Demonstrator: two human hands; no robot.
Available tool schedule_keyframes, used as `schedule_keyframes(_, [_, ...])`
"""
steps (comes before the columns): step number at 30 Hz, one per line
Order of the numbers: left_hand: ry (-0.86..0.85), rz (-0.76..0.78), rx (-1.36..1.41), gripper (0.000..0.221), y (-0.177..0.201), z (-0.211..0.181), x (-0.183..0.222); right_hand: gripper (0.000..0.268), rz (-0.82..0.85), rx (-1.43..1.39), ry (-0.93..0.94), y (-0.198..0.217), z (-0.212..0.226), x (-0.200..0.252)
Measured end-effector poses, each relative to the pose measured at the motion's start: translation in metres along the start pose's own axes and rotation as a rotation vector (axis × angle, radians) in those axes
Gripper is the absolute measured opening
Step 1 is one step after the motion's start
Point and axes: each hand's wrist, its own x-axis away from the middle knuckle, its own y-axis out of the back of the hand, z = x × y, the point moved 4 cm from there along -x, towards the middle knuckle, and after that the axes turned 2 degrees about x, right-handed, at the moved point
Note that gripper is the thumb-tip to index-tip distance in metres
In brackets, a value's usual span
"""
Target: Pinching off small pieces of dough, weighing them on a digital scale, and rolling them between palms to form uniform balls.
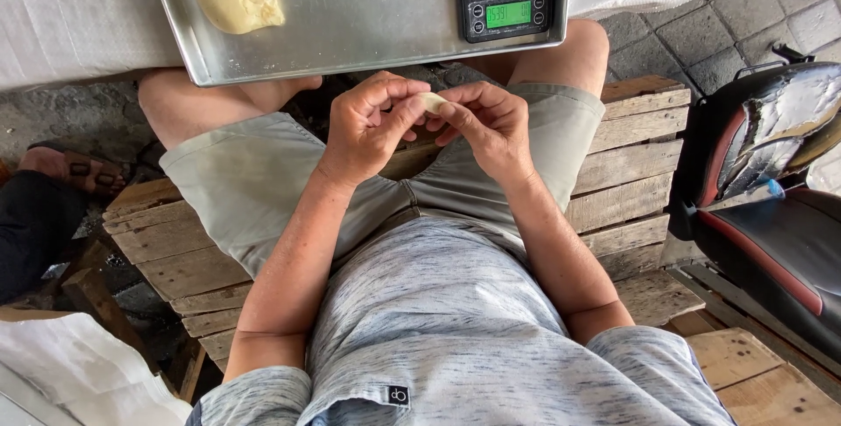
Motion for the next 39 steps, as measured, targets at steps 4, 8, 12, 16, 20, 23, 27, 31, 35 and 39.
schedule_keyframes(4, [0.009, 0.003, -0.051, 0.012, -0.003, 0.012, 0.000, 0.018, -0.011, -0.001, 0.000, -0.002, 0.005, -0.006])
schedule_keyframes(8, [0.132, -0.021, 0.031, 0.015, -0.003, 0.007, -0.003, 0.015, -0.061, -0.022, -0.096, 0.005, 0.001, -0.012])
schedule_keyframes(12, [0.248, 0.141, 0.021, 0.073, 0.008, 0.009, -0.002, 0.021, -0.146, 0.106, -0.161, 0.030, -0.002, -0.037])
schedule_keyframes(16, [0.302, 0.101, -0.099, 0.087, 0.014, 0.007, -0.009, 0.010, -0.159, 0.368, -0.128, 0.077, 0.011, -0.091])
schedule_keyframes(20, [0.293, 0.049, -0.140, 0.084, 0.015, 0.015, -0.008, 0.009, -0.150, 0.741, 0.025, 0.123, -0.013, -0.140])
schedule_keyframes(23, [0.268, 0.049, -0.169, 0.076, 0.015, 0.024, -0.005, 0.005, -0.140, 0.929, 0.212, 0.145, -0.022, -0.158])
schedule_keyframes(27, [0.269, 0.055, -0.235, 0.067, 0.018, 0.027, 0.000, 0.015, -0.277, 1.133, 0.331, 0.161, -0.002, -0.156])
schedule_keyframes(31, [0.222, 0.100, -0.286, 0.053, 0.025, 0.020, 0.004, 0.024, -0.407, 1.124, 0.358, 0.183, 0.005, -0.133])
schedule_keyframes(35, [0.258, 0.101, -0.438, 0.045, 0.040, 0.026, 0.008, 0.013, -0.681, 1.031, 0.457, 0.217, -0.020, -0.100])
schedule_keyframes(39, [0.129, 0.093, -0.598, 0.035, 0.058, 0.050, 0.012, 0.016, -0.943, 0.567, 0.298, 0.256, -0.075, -0.071])
